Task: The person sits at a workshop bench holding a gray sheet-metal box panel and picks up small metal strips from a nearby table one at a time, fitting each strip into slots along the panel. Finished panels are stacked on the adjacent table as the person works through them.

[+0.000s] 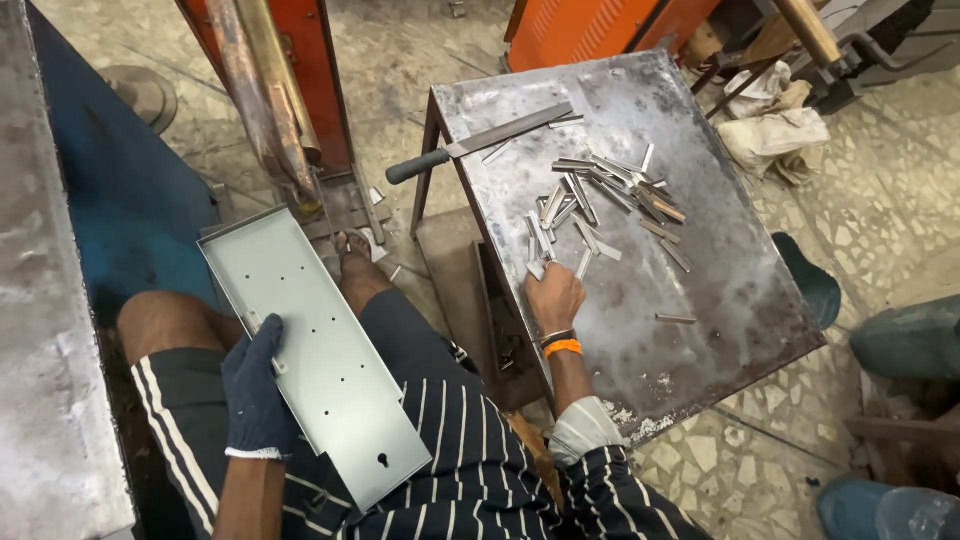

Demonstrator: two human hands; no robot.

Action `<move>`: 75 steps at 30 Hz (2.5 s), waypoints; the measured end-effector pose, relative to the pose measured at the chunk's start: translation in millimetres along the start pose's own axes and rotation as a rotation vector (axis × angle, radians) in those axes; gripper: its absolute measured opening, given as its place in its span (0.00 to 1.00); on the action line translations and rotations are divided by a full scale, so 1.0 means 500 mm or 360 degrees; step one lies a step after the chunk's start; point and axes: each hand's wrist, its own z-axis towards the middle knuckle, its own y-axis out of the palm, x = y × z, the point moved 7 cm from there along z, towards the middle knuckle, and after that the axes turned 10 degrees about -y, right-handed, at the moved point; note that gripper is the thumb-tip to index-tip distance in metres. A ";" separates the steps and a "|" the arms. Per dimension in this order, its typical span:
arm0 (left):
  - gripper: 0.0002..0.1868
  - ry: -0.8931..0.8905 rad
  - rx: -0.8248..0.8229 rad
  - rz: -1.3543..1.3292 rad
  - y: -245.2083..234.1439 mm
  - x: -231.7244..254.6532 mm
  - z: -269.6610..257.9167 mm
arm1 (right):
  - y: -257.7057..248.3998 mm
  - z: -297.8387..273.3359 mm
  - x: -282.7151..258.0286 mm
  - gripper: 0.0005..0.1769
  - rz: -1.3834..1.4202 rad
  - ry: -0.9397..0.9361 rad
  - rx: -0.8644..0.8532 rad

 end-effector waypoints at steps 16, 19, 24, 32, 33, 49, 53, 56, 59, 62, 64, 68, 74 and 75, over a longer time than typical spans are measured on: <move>0.19 0.0035 -0.0117 0.0042 0.129 0.118 -0.113 | -0.246 -0.165 -0.602 0.16 0.0805 -0.0873 -0.0428; 0.18 0.0218 -0.0082 0.0167 0.123 0.125 -0.122 | -0.240 -0.202 -0.630 0.17 0.0617 -0.1079 -0.0444; 0.16 0.0194 -0.0009 0.0192 0.112 0.114 -0.127 | -0.291 -0.189 -0.651 0.15 0.1025 -0.0983 -0.0329; 0.14 0.0371 -0.0054 0.0250 0.138 0.136 -0.148 | -0.330 -0.210 -0.685 0.06 0.0900 -0.1178 0.0037; 0.14 0.0354 -0.0033 0.0227 0.131 0.124 -0.141 | -0.337 -0.216 -0.691 0.08 0.0857 -0.1240 0.0024; 0.18 0.0071 -0.0118 -0.0095 0.135 0.159 -0.164 | -0.295 -0.147 -0.604 0.20 0.0623 -0.0982 -0.0145; 0.18 0.0061 -0.0100 -0.0070 0.130 0.167 -0.169 | -0.323 -0.149 -0.621 0.17 0.0655 -0.1129 -0.0156; 0.21 0.0110 -0.0204 -0.0072 0.160 0.215 -0.194 | -0.360 -0.139 -0.635 0.18 0.0720 -0.1191 -0.0113; 0.27 0.0263 -0.0268 0.0019 0.193 0.263 -0.209 | -0.399 -0.120 -0.648 0.18 0.0772 -0.1275 0.0032; 0.28 0.0287 -0.0221 0.0103 0.213 0.287 -0.197 | -0.424 -0.094 -0.659 0.18 0.0809 -0.1254 0.0029; 0.24 0.0201 -0.0177 0.0116 0.218 0.291 -0.180 | -0.423 -0.078 -0.660 0.18 0.0797 -0.1148 -0.0085; 0.25 0.0240 -0.0233 0.0075 0.230 0.308 -0.165 | -0.410 -0.050 -0.667 0.18 0.0777 -0.1084 -0.0131; 0.24 0.0285 -0.0202 0.0110 0.236 0.330 -0.160 | -0.395 -0.033 -0.672 0.18 0.0772 -0.1147 -0.0130; 0.24 0.0205 -0.0179 0.0076 0.237 0.326 -0.158 | -0.396 -0.030 -0.673 0.18 0.0754 -0.1132 -0.0148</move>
